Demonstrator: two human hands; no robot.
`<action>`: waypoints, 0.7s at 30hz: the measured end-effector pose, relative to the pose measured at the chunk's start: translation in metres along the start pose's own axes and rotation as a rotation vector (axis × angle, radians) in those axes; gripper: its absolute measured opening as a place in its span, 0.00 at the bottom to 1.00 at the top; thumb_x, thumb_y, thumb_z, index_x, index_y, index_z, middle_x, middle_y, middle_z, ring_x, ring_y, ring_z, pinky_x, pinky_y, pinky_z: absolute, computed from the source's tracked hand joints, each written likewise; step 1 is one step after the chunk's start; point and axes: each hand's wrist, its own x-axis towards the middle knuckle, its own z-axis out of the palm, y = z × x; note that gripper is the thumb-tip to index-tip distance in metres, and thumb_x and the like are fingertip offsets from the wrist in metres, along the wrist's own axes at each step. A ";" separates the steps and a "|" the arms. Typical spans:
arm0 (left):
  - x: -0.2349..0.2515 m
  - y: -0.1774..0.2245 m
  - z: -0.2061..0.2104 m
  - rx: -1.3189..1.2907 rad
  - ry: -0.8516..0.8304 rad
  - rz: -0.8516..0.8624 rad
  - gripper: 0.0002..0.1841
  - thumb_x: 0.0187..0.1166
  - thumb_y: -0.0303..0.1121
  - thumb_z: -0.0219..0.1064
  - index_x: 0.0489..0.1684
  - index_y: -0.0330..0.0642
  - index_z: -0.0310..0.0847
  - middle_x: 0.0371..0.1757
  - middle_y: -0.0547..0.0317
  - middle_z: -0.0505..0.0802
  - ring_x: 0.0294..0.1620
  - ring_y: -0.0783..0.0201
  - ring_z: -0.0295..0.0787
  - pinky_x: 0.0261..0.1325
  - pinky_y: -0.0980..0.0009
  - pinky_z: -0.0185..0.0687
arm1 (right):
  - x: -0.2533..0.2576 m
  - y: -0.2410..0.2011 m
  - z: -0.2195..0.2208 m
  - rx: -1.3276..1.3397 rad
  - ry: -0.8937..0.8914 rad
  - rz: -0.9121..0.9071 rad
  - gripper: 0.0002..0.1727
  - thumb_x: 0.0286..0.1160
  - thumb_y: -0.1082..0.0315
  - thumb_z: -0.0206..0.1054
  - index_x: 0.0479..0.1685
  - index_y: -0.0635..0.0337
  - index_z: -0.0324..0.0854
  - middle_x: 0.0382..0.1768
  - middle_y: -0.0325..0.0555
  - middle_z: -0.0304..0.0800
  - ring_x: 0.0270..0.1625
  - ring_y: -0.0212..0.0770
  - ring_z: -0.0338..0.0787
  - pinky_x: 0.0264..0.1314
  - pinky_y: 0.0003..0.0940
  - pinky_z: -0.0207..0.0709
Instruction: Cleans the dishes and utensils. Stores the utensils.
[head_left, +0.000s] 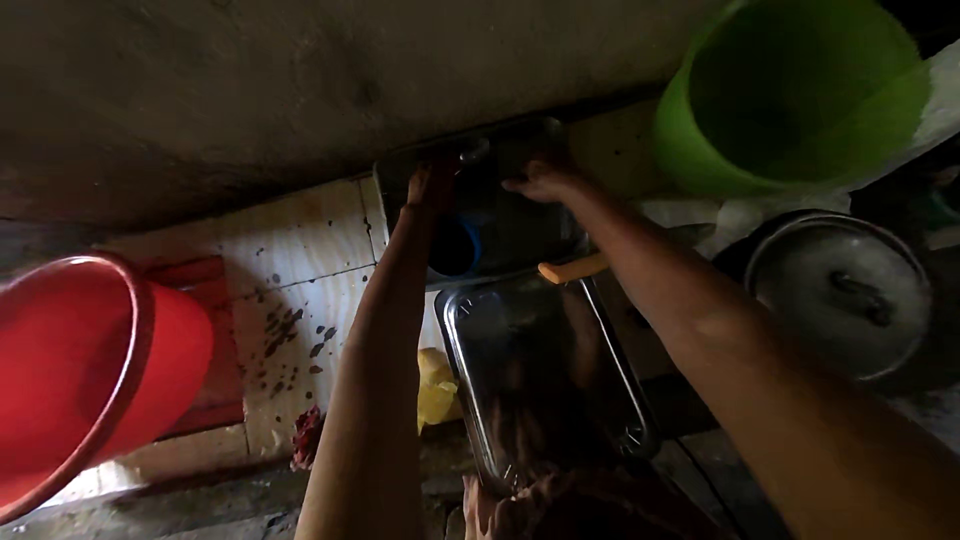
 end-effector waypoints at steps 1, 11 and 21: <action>-0.005 0.003 -0.007 -0.025 0.018 -0.031 0.22 0.87 0.33 0.58 0.80 0.45 0.75 0.74 0.38 0.84 0.74 0.34 0.81 0.72 0.33 0.74 | -0.001 0.004 0.002 0.007 0.022 -0.018 0.37 0.86 0.40 0.57 0.71 0.69 0.79 0.75 0.69 0.76 0.82 0.66 0.71 0.82 0.69 0.59; -0.130 0.001 -0.037 -0.275 0.043 0.047 0.19 0.72 0.36 0.80 0.56 0.32 0.88 0.48 0.34 0.93 0.53 0.37 0.91 0.60 0.34 0.80 | -0.003 0.000 -0.004 0.173 -0.003 -0.052 0.35 0.88 0.44 0.57 0.65 0.75 0.77 0.62 0.75 0.82 0.67 0.69 0.82 0.70 0.69 0.69; -0.165 -0.021 0.023 -0.190 0.060 0.187 0.11 0.72 0.24 0.73 0.50 0.31 0.91 0.52 0.37 0.95 0.52 0.36 0.93 0.54 0.33 0.83 | -0.129 -0.094 -0.032 0.460 0.020 0.269 0.26 0.88 0.61 0.61 0.72 0.77 0.71 0.68 0.74 0.78 0.69 0.64 0.81 0.70 0.53 0.75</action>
